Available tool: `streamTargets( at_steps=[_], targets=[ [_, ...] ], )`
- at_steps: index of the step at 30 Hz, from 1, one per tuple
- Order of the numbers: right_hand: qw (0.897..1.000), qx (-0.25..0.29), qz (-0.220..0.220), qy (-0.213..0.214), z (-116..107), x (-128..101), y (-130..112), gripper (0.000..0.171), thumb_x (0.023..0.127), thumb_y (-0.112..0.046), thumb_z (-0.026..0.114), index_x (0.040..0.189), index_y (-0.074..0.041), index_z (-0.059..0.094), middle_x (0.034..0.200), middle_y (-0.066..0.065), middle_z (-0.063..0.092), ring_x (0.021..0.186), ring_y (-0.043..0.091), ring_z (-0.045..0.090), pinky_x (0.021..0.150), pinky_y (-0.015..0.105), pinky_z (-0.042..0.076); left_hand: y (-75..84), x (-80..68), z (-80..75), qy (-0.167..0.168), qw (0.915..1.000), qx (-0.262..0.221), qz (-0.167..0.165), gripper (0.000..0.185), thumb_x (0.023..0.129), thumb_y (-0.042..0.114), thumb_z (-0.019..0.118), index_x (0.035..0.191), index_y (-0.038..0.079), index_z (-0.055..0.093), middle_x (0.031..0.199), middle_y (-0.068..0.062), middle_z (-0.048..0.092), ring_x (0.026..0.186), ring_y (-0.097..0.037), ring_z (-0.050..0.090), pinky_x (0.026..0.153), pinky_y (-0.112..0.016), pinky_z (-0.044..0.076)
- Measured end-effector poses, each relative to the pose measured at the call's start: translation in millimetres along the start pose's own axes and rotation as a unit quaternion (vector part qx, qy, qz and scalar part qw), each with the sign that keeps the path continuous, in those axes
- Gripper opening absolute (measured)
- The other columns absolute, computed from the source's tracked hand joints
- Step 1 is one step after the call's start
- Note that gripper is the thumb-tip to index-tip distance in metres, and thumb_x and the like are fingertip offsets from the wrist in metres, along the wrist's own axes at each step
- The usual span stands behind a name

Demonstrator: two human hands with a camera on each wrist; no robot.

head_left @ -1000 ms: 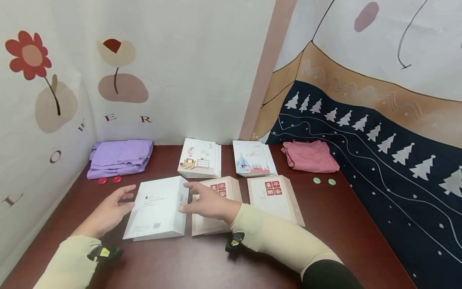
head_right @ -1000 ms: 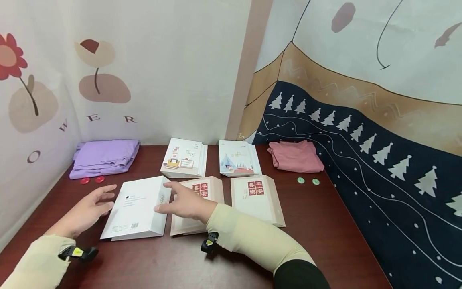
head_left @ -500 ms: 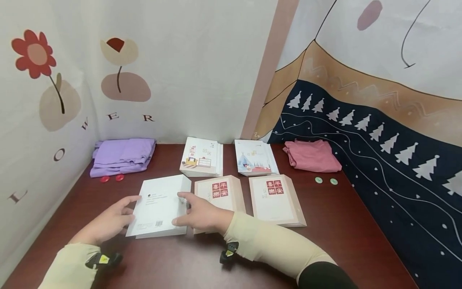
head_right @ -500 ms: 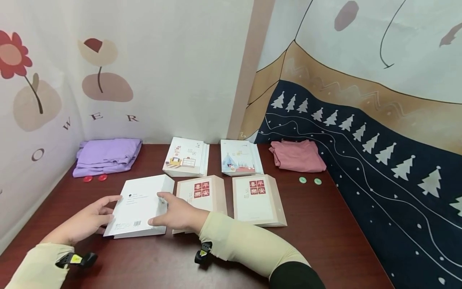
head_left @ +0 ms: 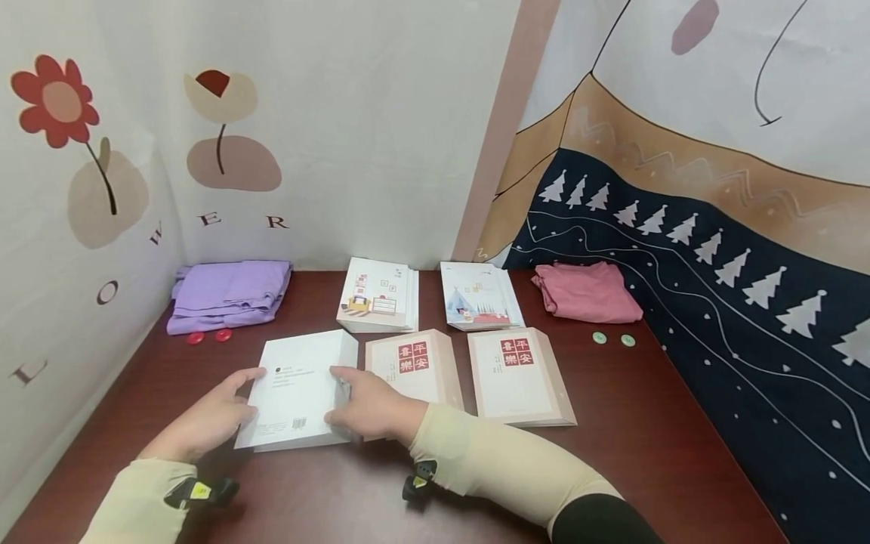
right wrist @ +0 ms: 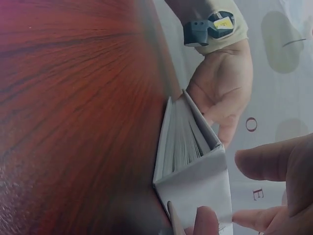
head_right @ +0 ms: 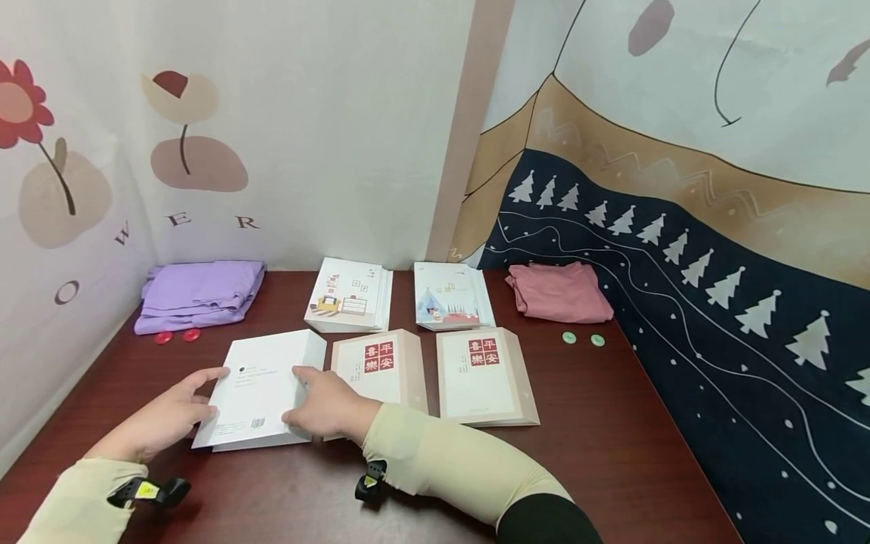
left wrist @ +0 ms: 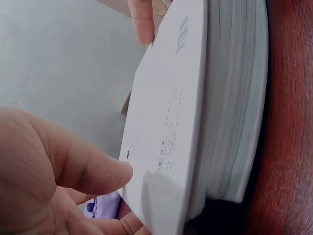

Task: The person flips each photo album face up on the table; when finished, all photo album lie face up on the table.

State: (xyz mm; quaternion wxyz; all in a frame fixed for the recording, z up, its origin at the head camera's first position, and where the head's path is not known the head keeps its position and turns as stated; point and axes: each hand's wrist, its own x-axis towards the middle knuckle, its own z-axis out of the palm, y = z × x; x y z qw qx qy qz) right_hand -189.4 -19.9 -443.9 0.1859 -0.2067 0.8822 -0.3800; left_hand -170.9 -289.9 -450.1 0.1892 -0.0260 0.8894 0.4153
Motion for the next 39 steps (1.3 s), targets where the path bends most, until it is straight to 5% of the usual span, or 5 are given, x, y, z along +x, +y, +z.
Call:
streamTargets(
  at_steps=[13,25,31,36,39],
  targets=[
    [1.0,0.023,-0.015,0.013,-5,2,8,0.075,0.085,-0.015,0.083,0.154,-0.009,0.053,0.154,0.005,0.059,0.135,0.007,0.054,0.116,0.023,0.04,3.7,-8.2,-4.7,-0.005,0.9963,-0.081,0.029,0.074,0.103,-0.001,0.047,0.166,0.0,0.01,0.142,-0.043,0.047,0.108,-0.029,0.069,0.077,-0.034,0.06],
    [0.984,0.168,-0.049,-0.021,-20,-7,8,0.065,0.089,-0.021,0.085,0.149,-0.013,0.06,0.145,0.002,0.064,0.117,0.007,0.066,0.099,0.021,0.053,17.4,-23.0,-8.6,0.013,0.9797,-0.17,0.105,0.071,0.106,0.0,0.05,0.167,0.008,0.015,0.134,-0.038,0.051,0.091,-0.021,0.074,0.073,-0.039,0.064],
    [0.961,0.263,-0.046,-0.073,-16,-7,7,0.075,0.091,-0.01,0.082,0.158,-0.012,0.048,0.157,0.01,0.052,0.118,0.013,0.07,0.088,0.019,0.058,21.5,-26.5,-11.0,0.027,0.9595,-0.226,0.166,0.071,0.108,0.003,0.051,0.169,0.023,0.019,0.12,-0.007,0.059,0.091,-0.018,0.073,0.073,-0.035,0.064],
    [0.958,0.266,-0.051,-0.093,-15,-8,4,0.08,0.097,-0.018,0.077,0.165,-0.025,0.036,0.163,0.014,0.045,0.13,0.018,0.064,0.097,0.023,0.055,21.5,-25.7,-7.7,0.011,0.9348,-0.278,0.22,0.064,0.109,0.002,0.049,0.164,0.027,0.029,0.123,0.007,0.064,0.099,-0.014,0.073,0.079,-0.03,0.063],
    [0.95,0.289,-0.047,-0.105,-16,-10,-2,0.081,0.103,-0.027,0.069,0.169,-0.034,0.022,0.166,0.013,0.041,0.141,0.022,0.055,0.099,0.036,0.058,23.1,-22.4,-2.7,-0.012,0.9328,-0.269,0.239,0.059,0.11,0.003,0.045,0.162,0.027,0.032,0.128,0.011,0.066,0.107,-0.012,0.073,0.085,-0.028,0.062]
  ],
)
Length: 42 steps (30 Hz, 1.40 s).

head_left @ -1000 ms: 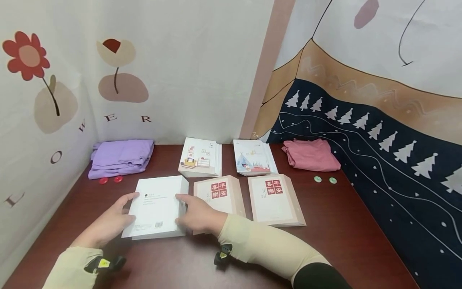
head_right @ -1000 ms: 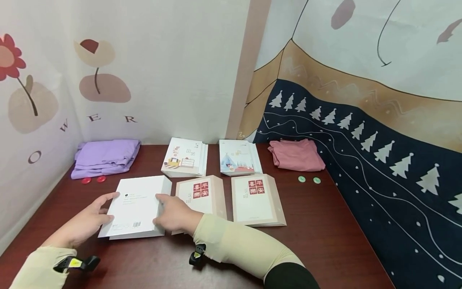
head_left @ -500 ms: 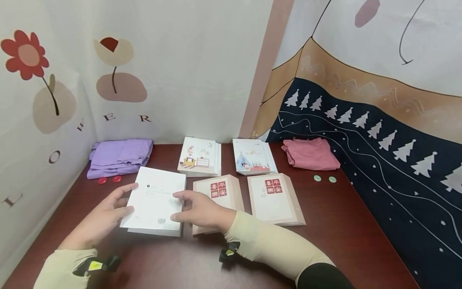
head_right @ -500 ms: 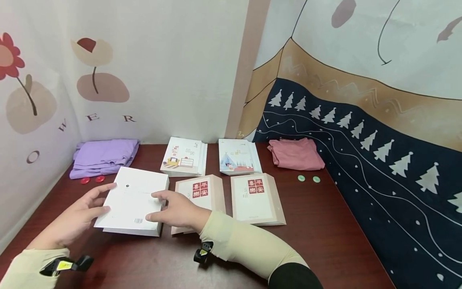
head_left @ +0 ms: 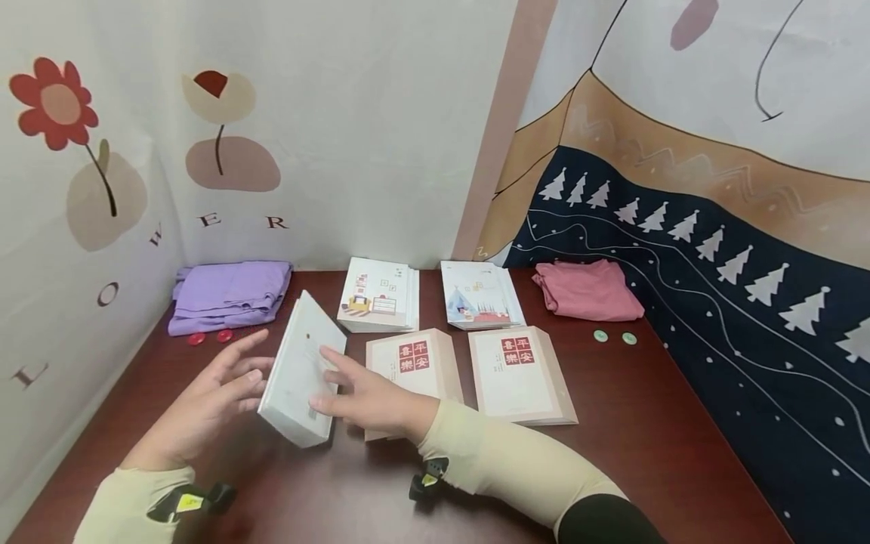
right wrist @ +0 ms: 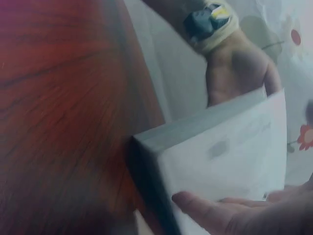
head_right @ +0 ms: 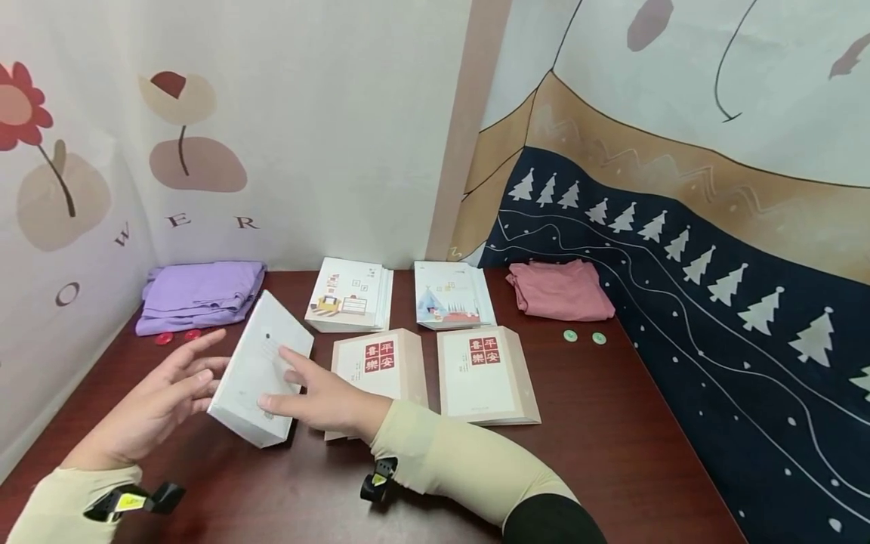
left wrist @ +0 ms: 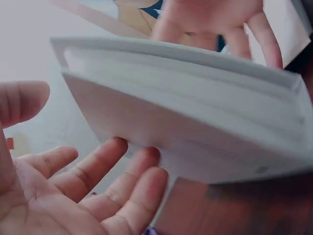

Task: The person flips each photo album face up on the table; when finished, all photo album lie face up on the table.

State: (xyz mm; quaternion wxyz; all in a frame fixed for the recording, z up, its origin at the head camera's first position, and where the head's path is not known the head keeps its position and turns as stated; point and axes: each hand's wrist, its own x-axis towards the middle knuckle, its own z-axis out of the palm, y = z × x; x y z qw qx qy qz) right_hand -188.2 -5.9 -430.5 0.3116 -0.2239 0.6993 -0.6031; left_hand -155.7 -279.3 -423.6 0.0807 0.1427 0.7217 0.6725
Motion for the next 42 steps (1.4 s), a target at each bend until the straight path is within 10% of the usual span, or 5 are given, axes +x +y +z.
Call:
streamTargets(
  at_steps=[8,17,21,25,42],
  targets=[
    [0.995,0.077,0.002,0.067,8,-2,-9,0.102,0.1,-0.026,0.074,0.169,-0.043,0.0,0.151,0.023,0.055,0.109,0.027,0.075,0.086,0.05,0.064,-9.2,3.6,11.5,-0.059,0.9937,0.095,-0.008,0.055,0.112,0.009,0.045,0.165,0.014,0.031,0.142,0.003,0.065,0.123,-0.001,0.063,0.095,-0.024,0.056],
    [0.981,-0.091,0.011,0.172,2,0,-6,0.123,0.077,-0.016,0.092,0.171,-0.025,0.013,0.149,0.013,0.058,0.107,0.008,0.062,0.099,0.025,0.05,-9.0,5.5,16.0,-0.073,0.9847,0.151,-0.049,0.058,0.111,0.018,0.052,0.163,0.003,0.031,0.148,-0.024,0.061,0.126,0.008,0.056,0.096,-0.014,0.048],
    [0.975,-0.157,0.029,0.152,2,0,-4,0.105,0.08,-0.013,0.088,0.167,-0.019,0.029,0.155,0.011,0.054,0.116,0.012,0.058,0.107,0.027,0.045,-16.2,5.9,11.9,-0.016,0.9773,0.201,-0.065,0.059,0.111,0.021,0.054,0.162,0.0,0.034,0.152,-0.028,0.055,0.137,-0.019,0.057,0.095,-0.014,0.047],
    [0.967,-0.189,0.049,0.164,2,2,1,0.097,0.079,-0.01,0.085,0.163,-0.017,0.037,0.159,0.012,0.049,0.129,0.016,0.054,0.115,0.032,0.042,-25.1,5.8,6.2,0.022,0.968,0.226,-0.108,0.062,0.11,0.02,0.054,0.162,-0.004,0.03,0.159,-0.036,0.04,0.144,-0.051,0.042,0.103,-0.034,0.051],
    [0.97,-0.182,0.051,0.152,9,13,9,0.085,0.082,-0.026,0.088,0.157,-0.016,0.048,0.154,0.006,0.056,0.132,0.013,0.054,0.116,0.031,0.042,-20.1,-2.4,-2.5,0.043,0.9577,0.248,-0.14,0.061,0.11,0.018,0.054,0.16,-0.007,0.031,0.16,-0.042,0.03,0.148,-0.061,0.028,0.114,-0.076,0.029]
  ],
)
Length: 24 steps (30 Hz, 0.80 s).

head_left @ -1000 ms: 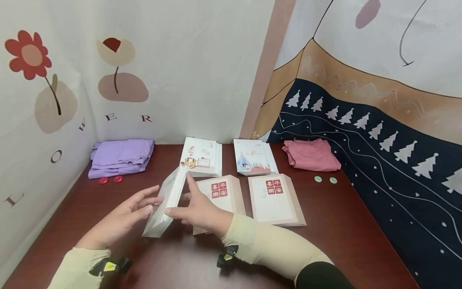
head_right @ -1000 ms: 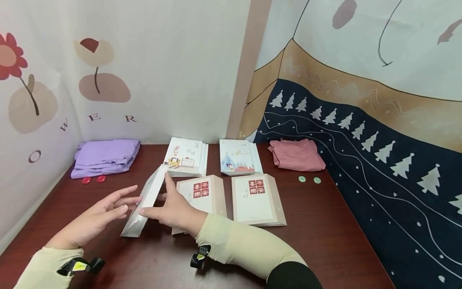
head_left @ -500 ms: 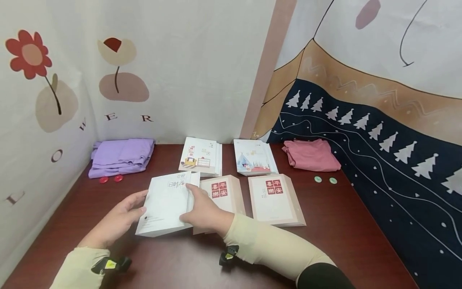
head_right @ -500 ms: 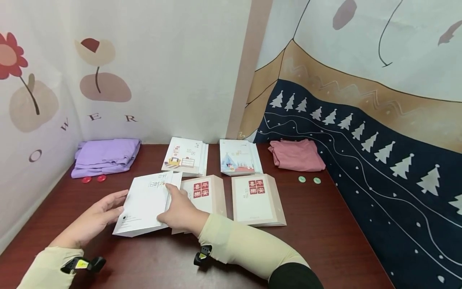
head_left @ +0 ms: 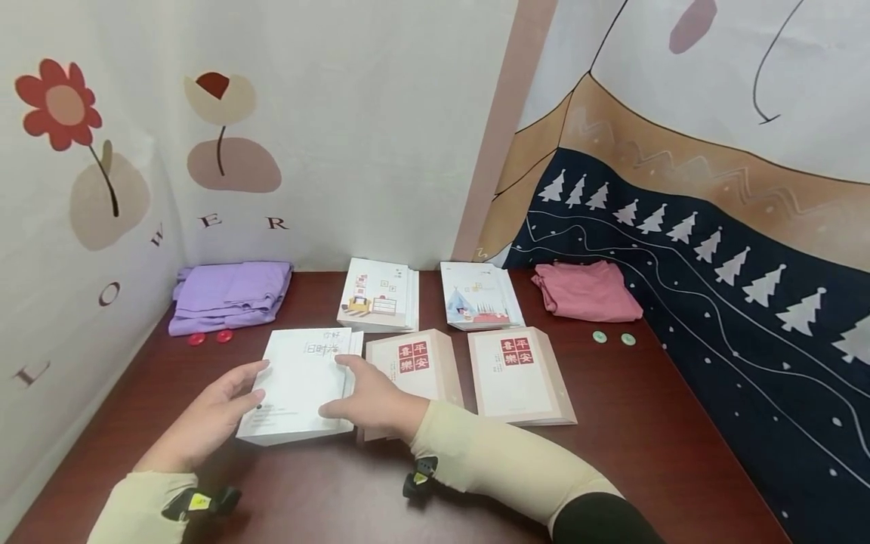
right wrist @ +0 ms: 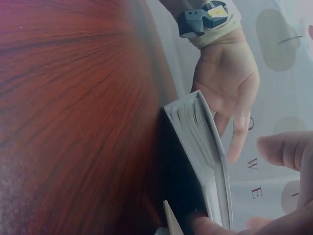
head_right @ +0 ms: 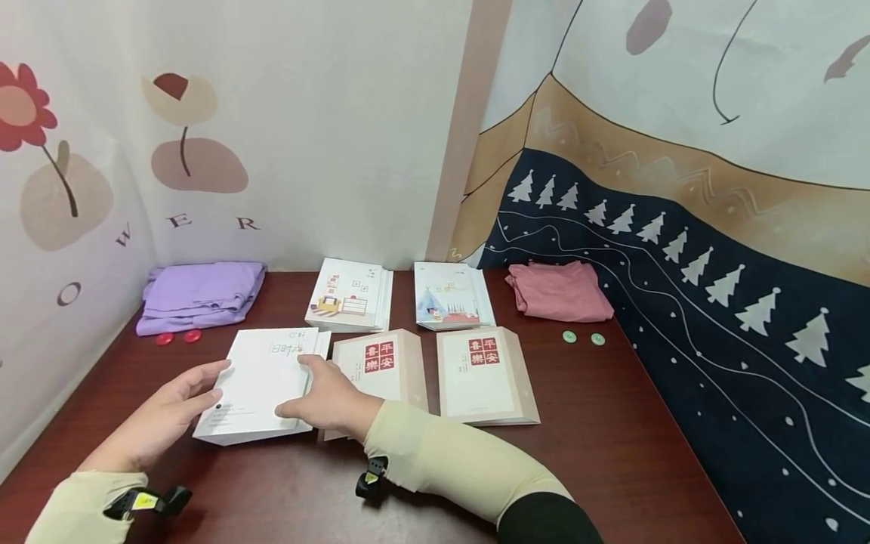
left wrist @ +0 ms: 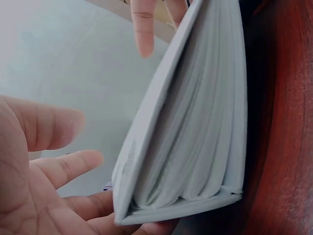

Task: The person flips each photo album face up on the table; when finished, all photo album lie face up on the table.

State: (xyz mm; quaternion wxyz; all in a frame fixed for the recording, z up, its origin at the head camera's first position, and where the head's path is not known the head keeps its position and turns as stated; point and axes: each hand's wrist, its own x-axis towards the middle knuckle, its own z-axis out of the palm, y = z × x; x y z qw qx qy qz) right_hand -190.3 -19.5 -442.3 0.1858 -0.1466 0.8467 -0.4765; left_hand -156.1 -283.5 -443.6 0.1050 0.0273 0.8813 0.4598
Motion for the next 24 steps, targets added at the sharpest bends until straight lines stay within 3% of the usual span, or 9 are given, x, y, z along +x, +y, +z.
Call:
streamTargets(
  at_steps=[9,16,20,24],
  targets=[
    [1.0,0.024,0.001,0.005,-3,-5,3,0.08,0.085,-0.03,0.086,0.156,-0.019,0.049,0.152,0.008,0.058,0.133,0.017,0.057,0.113,0.033,0.046,10.6,-2.1,-1.1,0.021,0.9993,0.031,0.003,0.06,0.11,0.018,0.053,0.161,-0.006,0.032,0.159,-0.041,0.034,0.142,-0.059,0.039,0.11,-0.074,0.037],
    [0.995,0.099,-0.029,-0.005,-29,-15,7,0.076,0.09,-0.022,0.082,0.156,-0.014,0.047,0.162,0.01,0.047,0.146,0.037,0.05,0.115,0.043,0.048,27.0,-1.4,7.6,0.036,0.9958,0.084,-0.015,0.061,0.109,0.024,0.055,0.159,-0.005,0.034,0.16,-0.04,0.033,0.14,-0.062,0.041,0.11,-0.074,0.037],
    [0.997,0.071,-0.04,0.011,-52,-22,14,0.076,0.09,-0.026,0.081,0.156,-0.014,0.047,0.164,0.011,0.045,0.148,0.041,0.047,0.114,0.048,0.049,38.3,-1.8,19.5,0.07,0.9924,0.1,0.019,0.06,0.107,0.023,0.059,0.158,-0.003,0.039,0.159,-0.037,0.037,0.145,-0.06,0.035,0.113,-0.075,0.032],
    [0.997,0.043,-0.044,0.045,-71,-29,26,0.076,0.091,-0.028,0.08,0.157,-0.012,0.047,0.159,0.015,0.05,0.142,0.038,0.053,0.111,0.051,0.05,50.6,2.4,40.5,0.092,0.9901,0.069,0.08,0.054,0.104,0.015,0.062,0.154,0.0,0.047,0.156,-0.032,0.044,0.142,-0.056,0.041,0.112,-0.072,0.038]
  ],
)
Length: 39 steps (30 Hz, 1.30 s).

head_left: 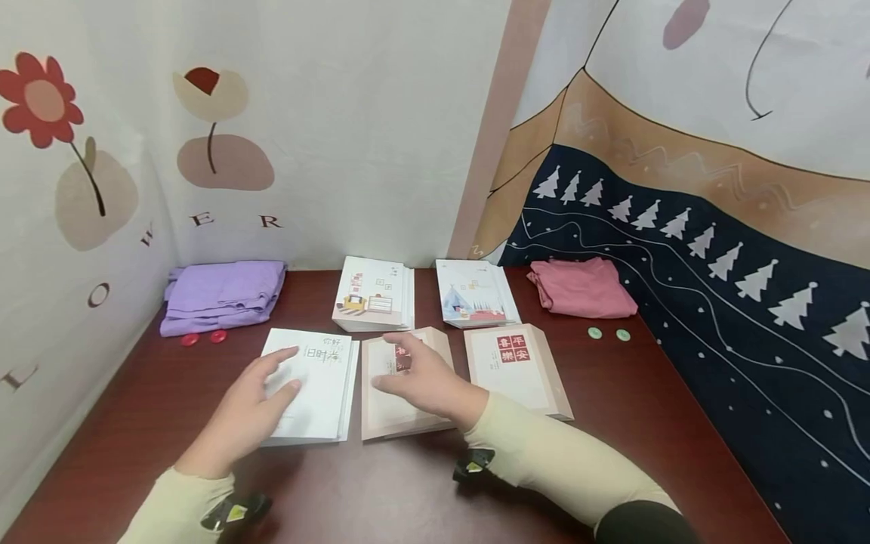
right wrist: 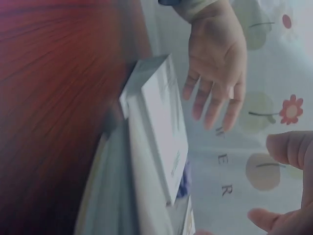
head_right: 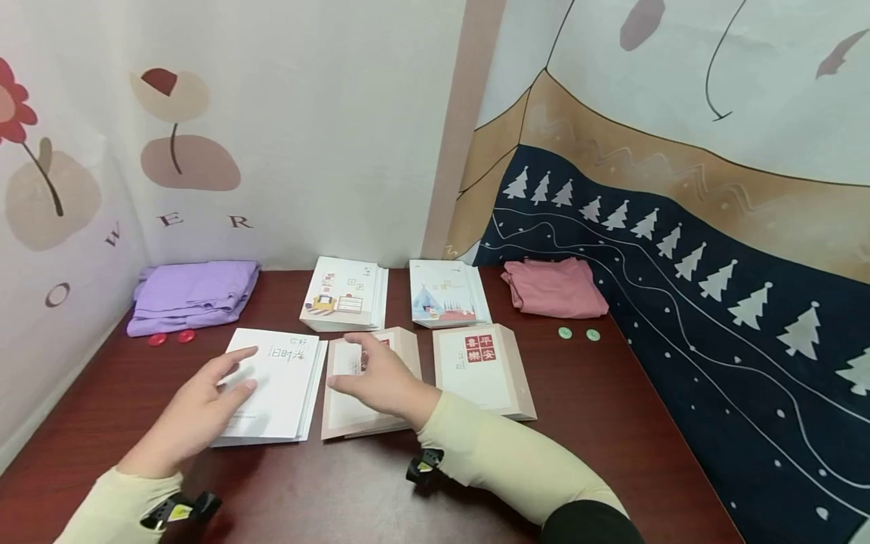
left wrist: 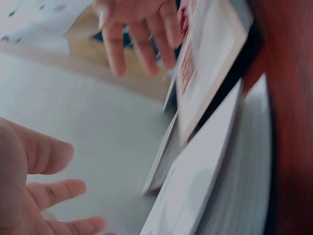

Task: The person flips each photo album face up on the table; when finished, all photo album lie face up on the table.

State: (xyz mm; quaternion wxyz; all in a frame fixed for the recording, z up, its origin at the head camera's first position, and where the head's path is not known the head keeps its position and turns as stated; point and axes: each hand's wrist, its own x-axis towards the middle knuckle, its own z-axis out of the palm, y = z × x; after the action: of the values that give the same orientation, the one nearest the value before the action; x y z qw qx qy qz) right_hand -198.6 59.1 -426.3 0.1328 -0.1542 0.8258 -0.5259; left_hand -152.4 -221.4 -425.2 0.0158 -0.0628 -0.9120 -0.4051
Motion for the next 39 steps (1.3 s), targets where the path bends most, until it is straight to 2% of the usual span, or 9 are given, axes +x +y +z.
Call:
streamTargets(
  at_steps=[2,5,11,15,22,27,29,33,39],
  targets=[
    [1.0,-0.009,0.0,0.019,-8,-4,5,0.077,0.091,-0.029,0.081,0.157,-0.011,0.047,0.159,0.013,0.05,0.14,0.036,0.055,0.111,0.052,0.049,7.5,2.9,11.3,-0.007,0.9995,-0.025,0.02,0.052,0.104,0.012,0.062,0.153,0.0,0.049,0.156,-0.03,0.046,0.141,-0.055,0.044,0.111,-0.069,0.042],
    [0.999,-0.016,0.004,0.04,-18,-9,13,0.078,0.091,-0.029,0.081,0.158,-0.009,0.046,0.162,0.01,0.046,0.143,0.039,0.052,0.116,0.053,0.045,17.3,9.4,28.1,-0.038,0.997,-0.062,0.025,0.051,0.104,0.01,0.061,0.153,0.0,0.05,0.157,-0.031,0.045,0.141,-0.055,0.046,0.111,-0.065,0.045],
    [0.997,-0.048,0.02,0.05,-37,-17,26,0.081,0.09,-0.031,0.082,0.158,-0.009,0.045,0.163,0.013,0.046,0.144,0.043,0.05,0.12,0.055,0.041,27.9,23.5,53.0,-0.114,0.9877,-0.106,-0.018,0.056,0.106,0.014,0.057,0.159,0.003,0.042,0.165,-0.03,0.036,0.146,-0.053,0.043,0.118,-0.064,0.038],
    [0.997,-0.052,0.031,0.041,-43,-20,34,0.082,0.09,-0.03,0.083,0.159,-0.008,0.043,0.164,0.014,0.045,0.146,0.044,0.047,0.121,0.055,0.039,30.1,30.2,65.4,-0.146,0.9803,-0.121,-0.055,0.059,0.107,0.018,0.056,0.161,0.003,0.037,0.163,-0.033,0.035,0.148,-0.05,0.042,0.12,-0.061,0.037],
    [0.998,-0.036,0.043,0.014,-43,-27,40,0.085,0.09,-0.029,0.083,0.16,-0.007,0.04,0.162,0.023,0.043,0.15,0.042,0.042,0.123,0.055,0.035,31.4,36.1,76.0,-0.142,0.975,-0.128,-0.113,0.069,0.106,0.025,0.056,0.164,0.003,0.026,0.161,-0.036,0.035,0.148,-0.052,0.04,0.12,-0.063,0.037],
    [0.998,-0.032,0.046,0.004,-40,-30,41,0.085,0.089,-0.028,0.083,0.16,-0.007,0.041,0.162,0.021,0.044,0.152,0.039,0.04,0.124,0.056,0.033,36.3,39.8,81.4,-0.148,0.9612,-0.179,-0.149,0.075,0.103,0.019,0.056,0.163,-0.002,0.017,0.159,-0.039,0.033,0.147,-0.055,0.039,0.117,-0.064,0.04],
    [0.998,-0.037,0.046,0.005,-39,-31,41,0.085,0.089,-0.028,0.083,0.16,-0.007,0.041,0.162,0.019,0.045,0.151,0.037,0.04,0.124,0.056,0.033,37.8,41.1,83.4,-0.153,0.9584,-0.183,-0.157,0.077,0.1,0.016,0.056,0.163,-0.003,0.014,0.16,-0.04,0.029,0.149,-0.056,0.035,0.118,-0.065,0.037],
    [0.998,-0.049,0.045,0.011,-38,-31,42,0.084,0.088,-0.027,0.083,0.159,-0.008,0.043,0.162,0.017,0.047,0.151,0.036,0.042,0.124,0.056,0.033,38.1,43.9,86.9,-0.154,0.9601,-0.171,-0.159,0.08,0.097,0.014,0.056,0.163,-0.002,0.014,0.163,-0.038,0.024,0.152,-0.055,0.027,0.121,-0.066,0.03],
    [0.997,-0.069,0.041,0.012,-38,-32,41,0.081,0.088,-0.025,0.083,0.158,-0.005,0.045,0.159,0.019,0.049,0.148,0.036,0.045,0.123,0.055,0.035,37.9,47.2,92.0,-0.17,0.9477,-0.21,-0.17,0.079,0.096,0.011,0.055,0.162,-0.003,0.014,0.169,-0.036,0.007,0.156,-0.055,0.016,0.122,-0.067,0.028]
  ],
)
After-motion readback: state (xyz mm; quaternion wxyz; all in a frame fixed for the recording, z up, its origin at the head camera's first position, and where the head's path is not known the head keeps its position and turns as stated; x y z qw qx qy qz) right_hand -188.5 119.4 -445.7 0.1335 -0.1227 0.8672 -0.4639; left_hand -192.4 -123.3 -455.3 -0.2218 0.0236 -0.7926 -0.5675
